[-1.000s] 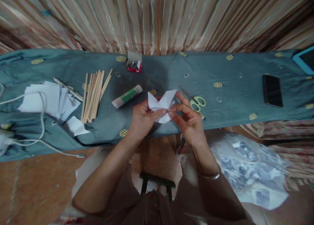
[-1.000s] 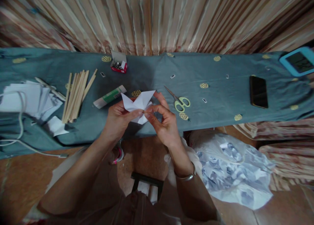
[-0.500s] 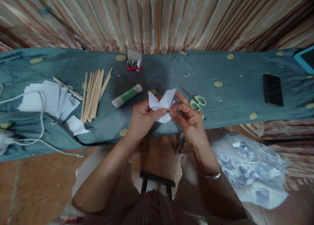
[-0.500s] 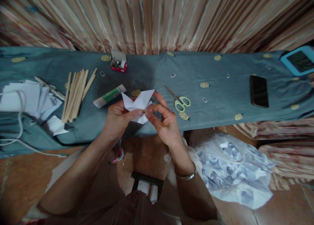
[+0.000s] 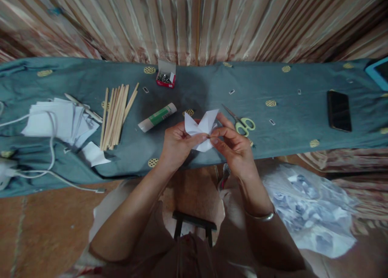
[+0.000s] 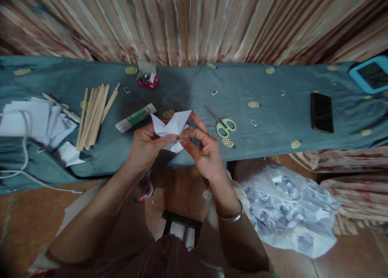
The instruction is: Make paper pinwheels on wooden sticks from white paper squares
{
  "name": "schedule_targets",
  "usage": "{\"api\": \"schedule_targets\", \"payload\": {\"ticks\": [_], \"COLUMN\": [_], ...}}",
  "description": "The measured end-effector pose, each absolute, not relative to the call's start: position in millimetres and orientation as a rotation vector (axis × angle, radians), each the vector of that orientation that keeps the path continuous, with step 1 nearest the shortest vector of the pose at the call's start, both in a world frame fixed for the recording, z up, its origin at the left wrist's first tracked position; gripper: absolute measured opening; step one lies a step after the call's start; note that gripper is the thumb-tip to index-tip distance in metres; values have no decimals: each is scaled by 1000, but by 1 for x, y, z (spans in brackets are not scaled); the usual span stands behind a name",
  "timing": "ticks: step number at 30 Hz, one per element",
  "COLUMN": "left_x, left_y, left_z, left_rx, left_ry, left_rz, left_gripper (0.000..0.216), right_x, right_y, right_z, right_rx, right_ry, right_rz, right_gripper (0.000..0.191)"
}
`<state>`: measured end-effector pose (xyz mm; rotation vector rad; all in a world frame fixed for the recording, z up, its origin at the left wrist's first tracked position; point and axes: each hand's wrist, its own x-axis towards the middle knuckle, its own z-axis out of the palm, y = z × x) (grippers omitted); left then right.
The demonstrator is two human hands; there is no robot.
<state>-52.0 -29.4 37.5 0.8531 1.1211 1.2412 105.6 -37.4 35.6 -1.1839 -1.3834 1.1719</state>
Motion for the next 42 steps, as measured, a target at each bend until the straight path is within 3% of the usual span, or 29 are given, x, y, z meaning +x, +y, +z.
{"api": "schedule_targets", "payload": {"ticks": [24,32,42], "left_x": [-51,-51,-53], "left_y": [-30,-30,-30], "left_z": [39,39,37], "left_rx": [803,765,808], "left_ry": [1107,1064,1066], "left_rz": [1257,1235,1241], "left_gripper": [31,44,39], "right_x": [103,100,98], "right_y": [-38,-38,-39], "right_z": [34,35,33], "right_rx": [-1202,-1202,-1191], "right_ry": [-1326,-1245,-1222], "right_rz": [1205,1277,1249], "right_gripper": [11,9,5]}}
